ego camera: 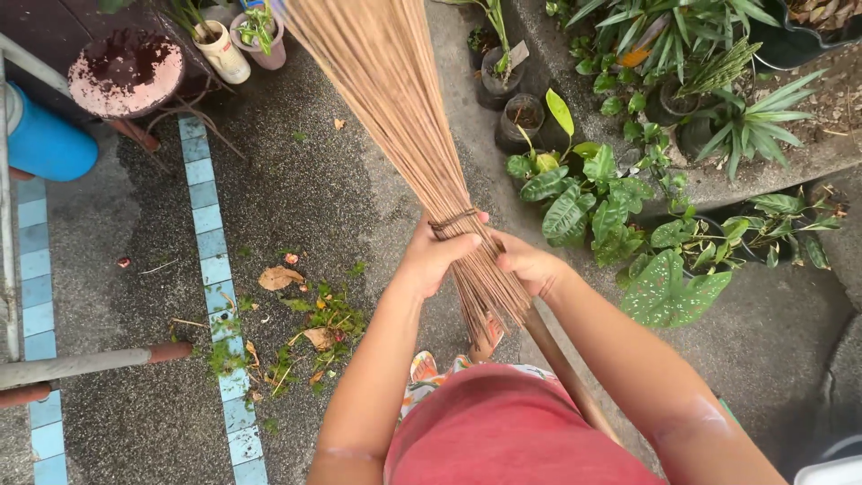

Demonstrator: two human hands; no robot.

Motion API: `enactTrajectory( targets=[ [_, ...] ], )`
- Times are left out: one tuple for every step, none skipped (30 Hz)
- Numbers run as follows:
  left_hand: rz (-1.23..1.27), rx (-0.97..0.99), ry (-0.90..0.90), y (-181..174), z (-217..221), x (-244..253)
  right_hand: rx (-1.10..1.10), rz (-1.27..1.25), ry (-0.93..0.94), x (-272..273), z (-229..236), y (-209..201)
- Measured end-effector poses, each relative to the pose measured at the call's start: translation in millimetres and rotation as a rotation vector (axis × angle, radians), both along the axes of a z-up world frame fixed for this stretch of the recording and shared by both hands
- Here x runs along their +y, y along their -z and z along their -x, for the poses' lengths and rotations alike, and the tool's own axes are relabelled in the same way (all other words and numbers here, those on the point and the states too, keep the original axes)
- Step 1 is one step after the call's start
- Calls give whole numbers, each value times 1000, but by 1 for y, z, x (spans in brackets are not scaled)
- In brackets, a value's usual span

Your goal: The recorder repairs a bundle broom by reinserting the handle and then sweeps an outdoor concrete area.

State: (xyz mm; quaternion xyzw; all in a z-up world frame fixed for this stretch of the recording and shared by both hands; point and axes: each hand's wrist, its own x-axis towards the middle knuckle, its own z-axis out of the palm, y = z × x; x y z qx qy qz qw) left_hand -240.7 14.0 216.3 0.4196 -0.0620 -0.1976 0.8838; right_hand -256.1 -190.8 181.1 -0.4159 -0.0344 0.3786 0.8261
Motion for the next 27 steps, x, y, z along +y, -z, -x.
enactTrajectory(
  targets=[
    [-2, -1, 2, -7, 1, 0, -1, -2, 2, 3, 1, -5],
    [-25, -29, -2, -14, 4, 1, 14, 22, 7, 6, 1, -10],
    [-48, -58, -6, -21, 6, 2, 29, 47, 12, 9, 2, -15],
    [-50, -62, -7, -25, 4, 2, 24, 45, 11, 9, 2, -17],
    [-60, -47, -10, -29, 2, 1, 26, 90, 57, 9, 2, -20],
    [-70, -29, -12, -32, 2, 0, 31, 135, 105, 8, 4, -21],
    [-72, -29, -11, -35, 2, -2, 30, 134, 106, 8, 4, -25],
    [-59, -3, -26, -38, 2, -3, 10, 108, 86, 9, 4, -29],
    [-47, 22, -41, -42, 2, -4, -11, 82, 67, 9, 4, -33],
    [-48, 19, -40, -42, 0, -5, -14, 81, 68, 8, 2, -36],
    [-18, -16, -50, -42, -3, -5, -42, 97, 73, 6, 1, -38],
    [11, -48, -59, -42, -4, -6, -67, 114, 80, 5, 1, -40],
    [11, -49, -57, -46, -6, -5, -67, 113, 82, 6, 1, -46],
    [13, -84, -69, -49, -8, -5, -84, 122, 89, 7, 0, -52],
    [16, -120, -80, -52, -9, -4, -100, 131, 95, 8, 0, -58],
    [17, -121, -81, -58, -12, -2, -102, 131, 95, 8, -2, -55],
    [2, -116, -81, -64, -14, 0, -116, 129, 89, 7, -4, -53],
    [-14, -110, -84, -70, -15, 3, -131, 126, 82, 7, -6, -49],
    [-15, -112, -86, -67, -19, 6, -132, 125, 80, 9, -5, -52],
    [19, -87, -52, -65, -23, 10, -145, 141, 57, 12, -4, -55],
    [54, -63, -18, -63, -26, 14, -157, 158, 34, 15, -2, -58],
    [54, -68, -19, -62, -28, 16, -162, 158, 32, 15, -3, -54],
    [43, -70, -12, -61, -31, 18, -154, 108, 28, 16, -4, -50],
    [30, -68, -8, -59, -31, 21, -142, 56, 22, 16, -2, -46],
    [28, -69, -12, -64, -30, 22, -142, 53, 18, 20, -6, -50],
    [-39, -69, -68, -68, -27, 26, -138, 103, 23, 26, -6, -54],
    [-105, -70, -123, -73, -23, 30, -135, 153, 28, 33, -7, -58]
  ],
)
